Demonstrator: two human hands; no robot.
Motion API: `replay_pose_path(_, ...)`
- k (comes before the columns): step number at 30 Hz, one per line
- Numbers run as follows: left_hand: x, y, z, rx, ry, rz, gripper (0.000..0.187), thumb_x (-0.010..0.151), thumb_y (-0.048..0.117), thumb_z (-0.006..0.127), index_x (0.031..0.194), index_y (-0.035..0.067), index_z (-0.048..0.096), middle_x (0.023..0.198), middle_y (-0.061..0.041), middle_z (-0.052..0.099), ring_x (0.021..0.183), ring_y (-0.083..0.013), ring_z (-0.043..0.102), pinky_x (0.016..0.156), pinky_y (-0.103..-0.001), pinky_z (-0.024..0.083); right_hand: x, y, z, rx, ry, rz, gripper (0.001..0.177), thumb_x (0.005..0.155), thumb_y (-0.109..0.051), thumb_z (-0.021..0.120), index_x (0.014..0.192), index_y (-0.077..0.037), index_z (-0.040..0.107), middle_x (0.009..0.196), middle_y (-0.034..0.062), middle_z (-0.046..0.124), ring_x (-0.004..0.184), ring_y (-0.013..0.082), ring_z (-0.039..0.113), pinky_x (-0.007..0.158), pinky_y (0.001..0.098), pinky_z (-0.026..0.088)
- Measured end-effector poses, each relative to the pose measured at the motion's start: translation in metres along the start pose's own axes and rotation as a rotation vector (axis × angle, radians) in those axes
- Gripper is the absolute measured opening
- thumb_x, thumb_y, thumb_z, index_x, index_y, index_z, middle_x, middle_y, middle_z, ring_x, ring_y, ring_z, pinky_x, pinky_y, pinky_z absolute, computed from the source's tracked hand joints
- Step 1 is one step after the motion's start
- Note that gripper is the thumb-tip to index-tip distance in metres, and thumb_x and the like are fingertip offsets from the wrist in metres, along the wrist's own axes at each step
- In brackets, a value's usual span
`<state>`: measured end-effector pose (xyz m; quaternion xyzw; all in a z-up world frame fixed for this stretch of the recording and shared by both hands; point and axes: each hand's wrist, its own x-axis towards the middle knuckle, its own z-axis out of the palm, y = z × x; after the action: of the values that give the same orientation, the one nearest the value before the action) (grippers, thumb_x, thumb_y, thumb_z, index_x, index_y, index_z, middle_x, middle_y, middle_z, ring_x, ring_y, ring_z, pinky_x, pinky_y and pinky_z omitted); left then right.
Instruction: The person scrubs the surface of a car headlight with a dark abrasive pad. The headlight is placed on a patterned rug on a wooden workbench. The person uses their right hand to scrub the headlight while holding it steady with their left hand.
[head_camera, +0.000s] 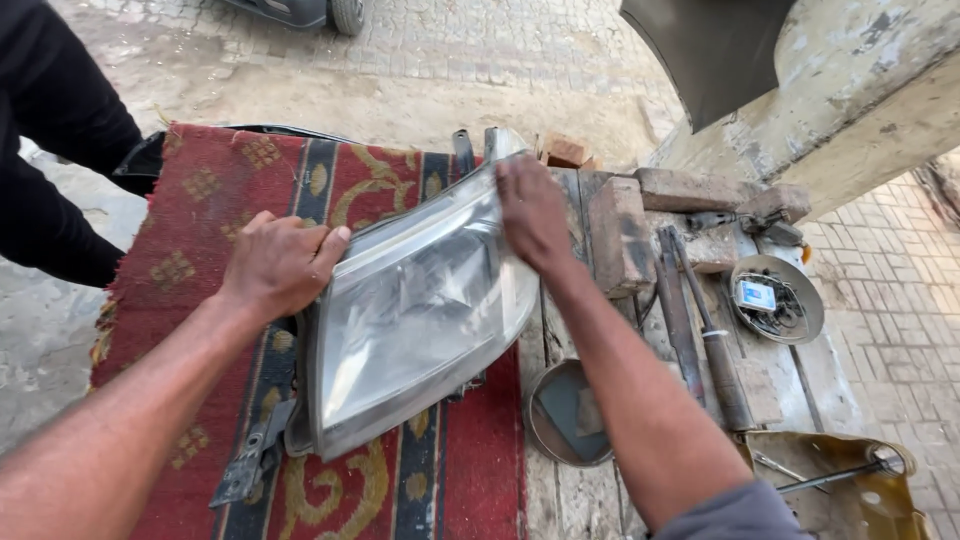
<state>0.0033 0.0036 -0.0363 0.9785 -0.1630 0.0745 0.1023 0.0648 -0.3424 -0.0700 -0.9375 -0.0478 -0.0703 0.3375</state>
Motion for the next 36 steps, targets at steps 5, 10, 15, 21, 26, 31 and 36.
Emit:
replay_pose_path(5, -0.004, -0.003, 0.006, 0.076, -0.024, -0.011, 0.061, 0.109, 0.057, 0.038, 0.085, 0.015, 0.074, 0.081, -0.014, 0.070, 0.098, -0.0331, 0.072, 0.101, -0.041, 0.048, -0.058, -0.078, -0.044, -0.081, -0.114, -0.065, 0.083, 0.105, -0.063, 0.014, 0.155, 0.000, 0.036, 0.161, 0.0261, 0.033, 0.153, 0.0413, 0.022, 0.126, 0.0528, 0.014)
replay_pose_path(10, -0.005, -0.002, -0.007, -0.010, -0.037, -0.041, 0.067, 0.113, 0.050, 0.037, 0.070, 0.012, 0.071, 0.064, -0.012, 0.068, 0.083, -0.0276, 0.074, 0.098, -0.034, 0.047, -0.002, -0.035, -0.048, 0.227, -0.186, 0.260, 0.093, 0.095, -0.082, 0.016, 0.162, -0.019, 0.029, 0.161, 0.0155, 0.036, 0.151, 0.0387, 0.025, 0.125, 0.0545, 0.016)
replay_pose_path(15, -0.005, -0.003, -0.003, 0.018, -0.074, 0.023, 0.059, 0.109, 0.045, 0.042, 0.060, 0.015, 0.058, 0.056, -0.001, 0.054, 0.053, -0.0204, 0.052, 0.079, -0.043, 0.050, -0.038, -0.042, -0.058, 0.069, -0.199, -0.082, 0.090, 0.093, -0.069, 0.002, 0.156, -0.010, 0.029, 0.166, 0.0147, 0.025, 0.156, 0.0295, 0.016, 0.124, 0.0485, 0.007)
replay_pose_path(21, -0.007, -0.009, 0.001, 0.045, -0.041, 0.052, 0.053, 0.108, 0.042, 0.045, 0.066, 0.015, 0.063, 0.061, -0.003, 0.056, 0.058, -0.0260, 0.054, 0.079, -0.046, 0.048, 0.061, -0.029, -0.061, 0.326, -0.360, 0.272, 0.099, 0.083, -0.075, 0.017, 0.158, -0.011, 0.031, 0.165, 0.0168, 0.028, 0.152, 0.0376, 0.026, 0.123, 0.0548, 0.019)
replay_pose_path(26, -0.007, -0.011, 0.005, 0.064, -0.041, 0.059, 0.052, 0.109, 0.042, 0.045, 0.067, 0.017, 0.062, 0.060, -0.001, 0.053, 0.057, -0.0242, 0.049, 0.078, -0.044, 0.047, 0.024, -0.037, -0.068, 0.208, -0.332, -0.005, 0.082, 0.091, -0.066, 0.005, 0.135, -0.012, 0.049, 0.141, 0.0159, 0.040, 0.130, 0.0322, 0.040, 0.113, 0.0562, 0.033)
replay_pose_path(31, -0.009, -0.009, 0.001, 0.047, -0.041, 0.053, 0.054, 0.108, 0.043, 0.046, 0.063, 0.016, 0.058, 0.058, -0.001, 0.050, 0.055, -0.0229, 0.044, 0.076, -0.043, 0.046, 0.071, -0.025, -0.060, 0.273, -0.458, 0.222, 0.090, 0.090, -0.067, 0.011, 0.159, -0.010, 0.023, 0.164, 0.0197, 0.024, 0.152, 0.0367, 0.024, 0.121, 0.0607, 0.017)
replay_pose_path(36, -0.015, 0.000, -0.003, 0.094, -0.011, 0.027, 0.053, 0.109, 0.039, 0.048, 0.063, 0.016, 0.063, 0.060, -0.005, 0.055, 0.055, -0.0291, 0.052, 0.071, -0.046, 0.046, 0.031, -0.043, -0.077, 0.692, -0.373, 0.556, 0.105, 0.075, -0.076, 0.031, 0.160, -0.016, 0.029, 0.169, 0.0038, 0.026, 0.154, 0.0248, 0.028, 0.124, 0.0448, 0.025)
